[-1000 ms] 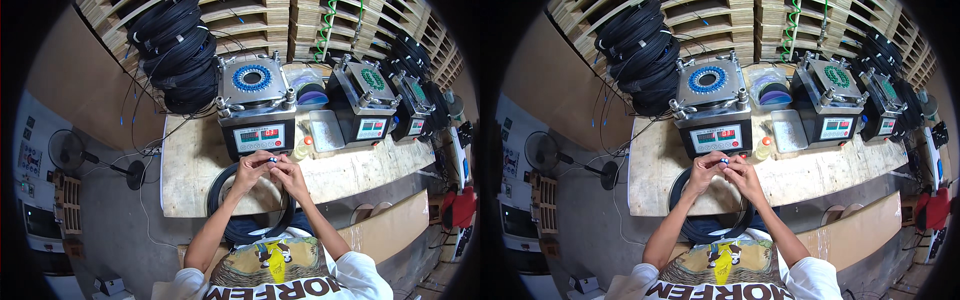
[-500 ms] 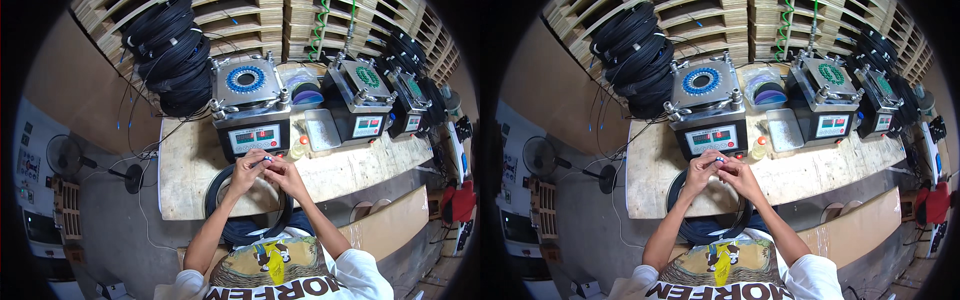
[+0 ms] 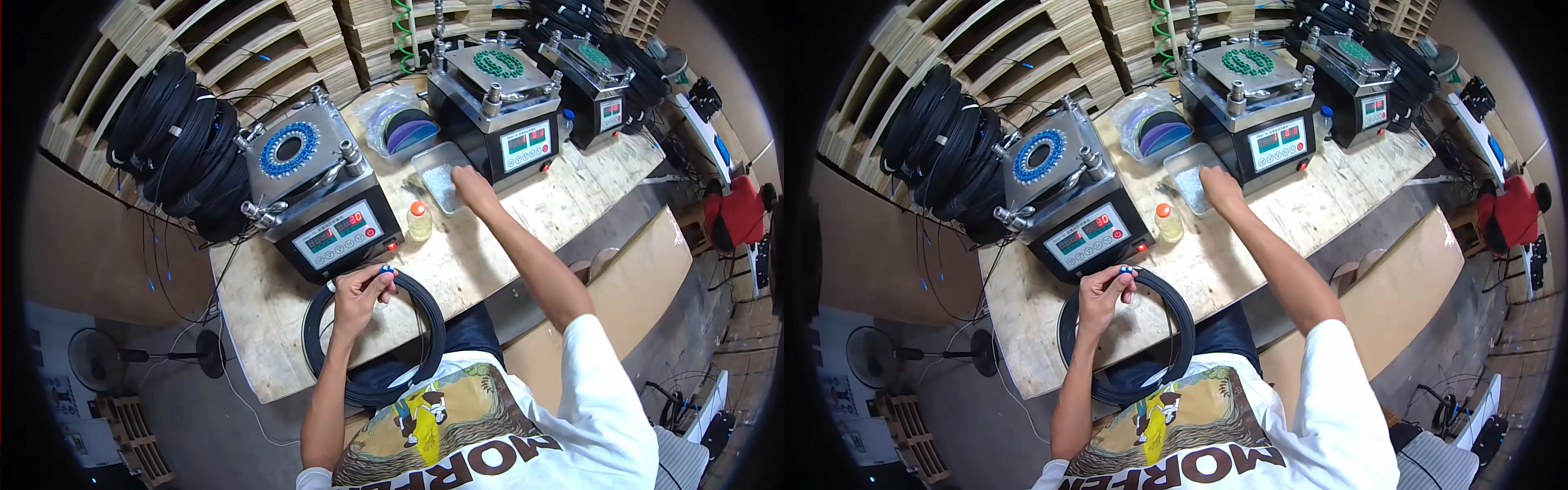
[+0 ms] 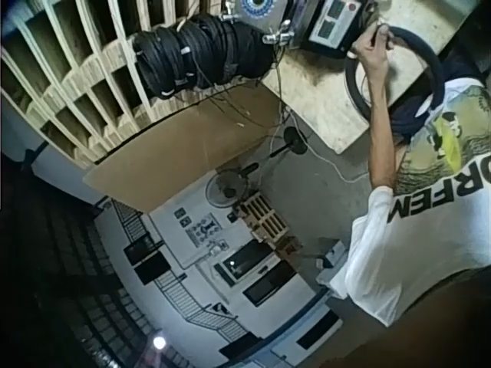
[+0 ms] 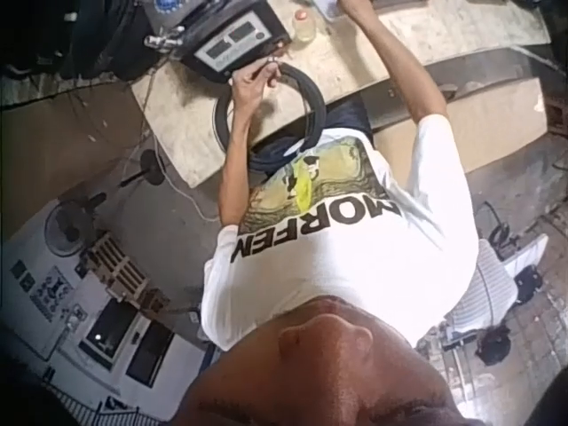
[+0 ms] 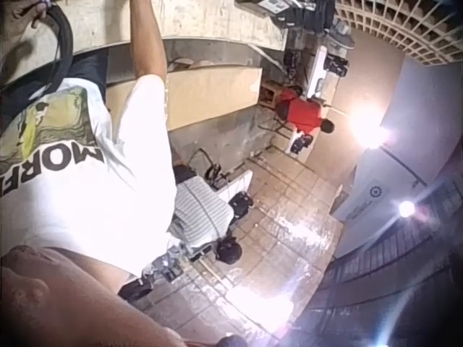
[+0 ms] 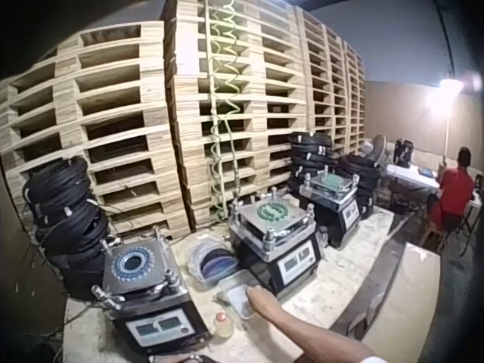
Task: Polishing fiber optic connectors using a specialized machine in a production environment.
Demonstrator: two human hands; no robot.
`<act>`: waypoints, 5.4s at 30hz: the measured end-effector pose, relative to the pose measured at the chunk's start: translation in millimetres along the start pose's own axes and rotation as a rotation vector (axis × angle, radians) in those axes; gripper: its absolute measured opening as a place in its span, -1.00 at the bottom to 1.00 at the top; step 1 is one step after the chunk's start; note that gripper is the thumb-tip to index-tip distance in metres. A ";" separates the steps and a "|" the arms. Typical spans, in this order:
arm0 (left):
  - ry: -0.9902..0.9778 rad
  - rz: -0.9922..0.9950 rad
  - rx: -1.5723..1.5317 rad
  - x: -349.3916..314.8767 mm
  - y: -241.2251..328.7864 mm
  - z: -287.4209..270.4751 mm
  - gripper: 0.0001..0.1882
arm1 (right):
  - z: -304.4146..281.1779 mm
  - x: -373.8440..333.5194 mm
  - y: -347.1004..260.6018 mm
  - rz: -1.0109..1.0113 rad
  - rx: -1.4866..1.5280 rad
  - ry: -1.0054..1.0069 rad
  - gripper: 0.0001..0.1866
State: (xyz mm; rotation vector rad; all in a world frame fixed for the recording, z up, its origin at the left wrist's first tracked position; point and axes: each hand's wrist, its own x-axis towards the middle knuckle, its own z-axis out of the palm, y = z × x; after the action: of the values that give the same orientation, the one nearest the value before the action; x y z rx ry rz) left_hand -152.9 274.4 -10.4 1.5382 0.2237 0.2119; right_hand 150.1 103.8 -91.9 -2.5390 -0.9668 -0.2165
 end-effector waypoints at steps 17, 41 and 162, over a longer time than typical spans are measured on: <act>0.011 -0.039 -0.020 -3.6 2.7 -7.9 -0.78 | -3.1 19.9 11.1 -0.062 0.272 -0.086 -0.76; 0.073 0.023 -0.028 -3.9 -5.7 -12.8 -0.73 | -87.9 -84.2 -150.5 0.184 1.374 -0.326 -0.79; 0.199 0.115 0.195 -29.8 -13.8 -1.9 -0.71 | -56.2 -123.7 -184.2 0.199 1.397 -0.296 -0.78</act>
State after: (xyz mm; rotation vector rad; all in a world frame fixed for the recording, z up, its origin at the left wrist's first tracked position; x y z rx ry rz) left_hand -182.1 267.8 -23.9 1.7263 0.3212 0.4458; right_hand -64.7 129.4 -17.0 -1.3254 -0.5693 0.6819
